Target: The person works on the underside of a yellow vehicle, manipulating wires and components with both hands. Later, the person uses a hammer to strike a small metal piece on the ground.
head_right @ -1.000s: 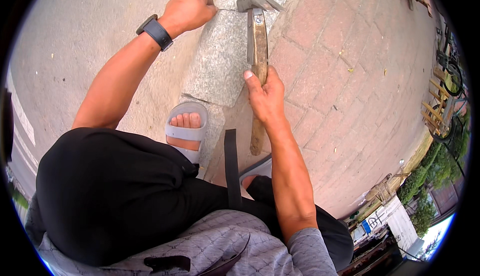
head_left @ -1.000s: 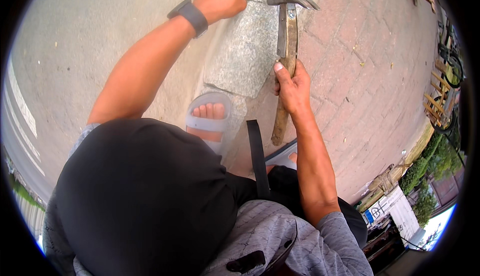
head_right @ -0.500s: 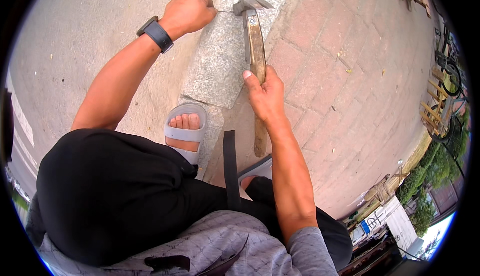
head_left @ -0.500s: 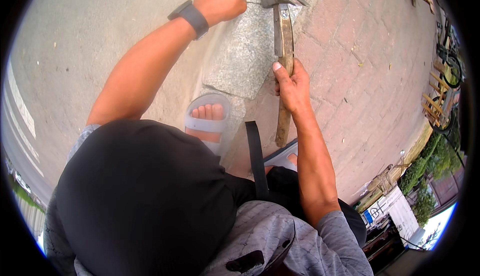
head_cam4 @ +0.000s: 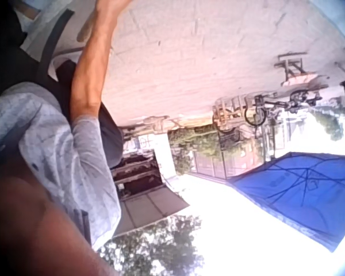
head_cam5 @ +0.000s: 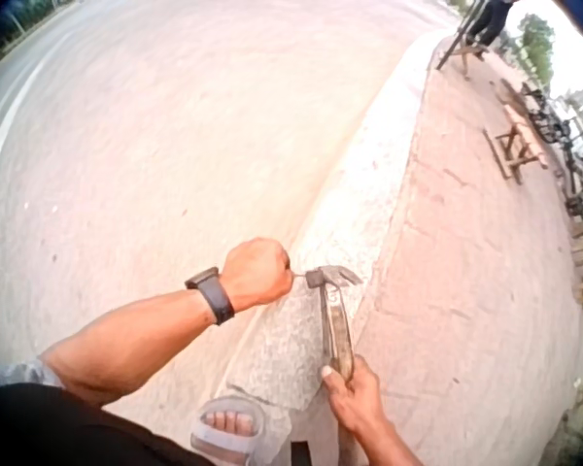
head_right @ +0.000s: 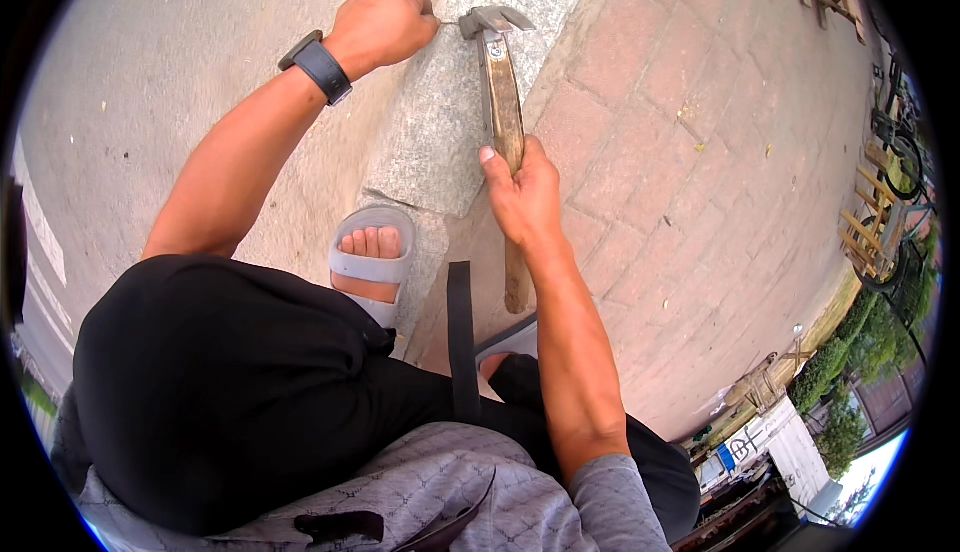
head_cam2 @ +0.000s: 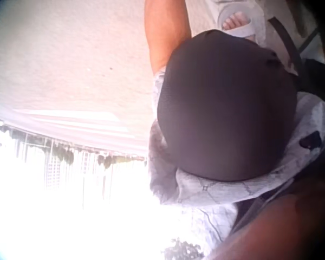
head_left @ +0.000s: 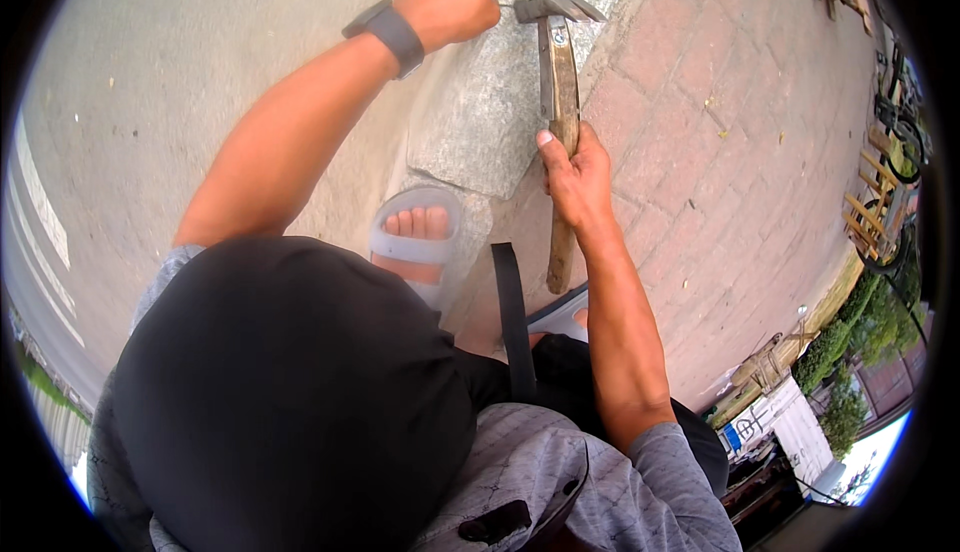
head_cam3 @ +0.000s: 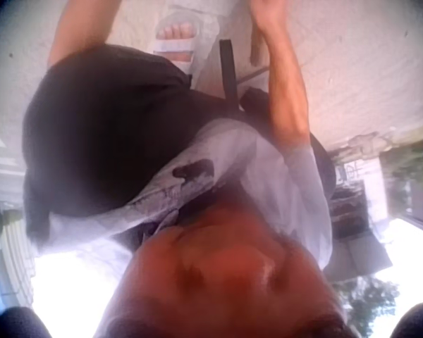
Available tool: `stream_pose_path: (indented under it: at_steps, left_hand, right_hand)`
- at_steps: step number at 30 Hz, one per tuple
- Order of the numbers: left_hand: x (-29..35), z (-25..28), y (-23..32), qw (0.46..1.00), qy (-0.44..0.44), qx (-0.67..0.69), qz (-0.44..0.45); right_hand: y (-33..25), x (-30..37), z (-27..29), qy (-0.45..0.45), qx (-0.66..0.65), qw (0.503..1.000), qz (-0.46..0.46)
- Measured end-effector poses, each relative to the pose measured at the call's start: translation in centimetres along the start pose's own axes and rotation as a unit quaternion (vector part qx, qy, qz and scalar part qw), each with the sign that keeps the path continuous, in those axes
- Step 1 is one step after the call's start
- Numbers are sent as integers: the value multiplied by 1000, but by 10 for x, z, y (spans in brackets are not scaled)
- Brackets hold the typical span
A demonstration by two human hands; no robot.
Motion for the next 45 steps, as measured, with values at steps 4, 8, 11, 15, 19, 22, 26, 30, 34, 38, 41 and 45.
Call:
stream_pose_path:
  at_steps: [4,8,11,15,19,22,26,30,34,38,41,45]
  left_hand:
    - [2,-1,0,1000,4,8,-7]
    - [2,0,0,1000,-1,1,2]
    - [0,-1,1,1000,-10,1,1]
    - [-1,0,2,1000,-8,-1,4]
    - [2,0,0,1000,3,3,1]
    - [3,-3,1,1000,-5,7,10]
    - [2,0,2,1000,-1,3,4]
    - [1,-1,1,1000,-6,8,-1]
    - [0,1,1,1000,7,4,2]
    - [0,-2,3,1000,-7,6,0]
    - [0,-4,0,1000,-7,12,2]
    - [-2,-14,-17,991,-34,124,-39]
  right_hand:
    - [-1,1,3,-1,-30,999,34]
    - [3,1,0,-7,28,999,-20]
    - [-3,2,4,1,50,999,8]
    - [-10,2,1,4,69,998,-7]
    - [-11,3,1,-1,19,1000,-6]
    - [-7,5,0,2,27,1000,-4]
    - [-2,0,2,-2,19,1000,-19]
    - [-5,3,-1,-9,26,999,-24]
    - [-4,0,2,-10,40,999,-35]
    - [-3,3,3,1,38,999,-15]
    - [3,1,4,-14,-4,999,-30]
    - [2,13,7,-48,-163,985,-30]
Point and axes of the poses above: each hand's wrist, its own x-axis away from the middle knuckle, its own z-axis out of the back of the hand, y = z × x, the point moved 10 cm from there along -x, towards the middle knuckle, and after that the axes turned 14 degrees about -y, right-handed, at the moved point
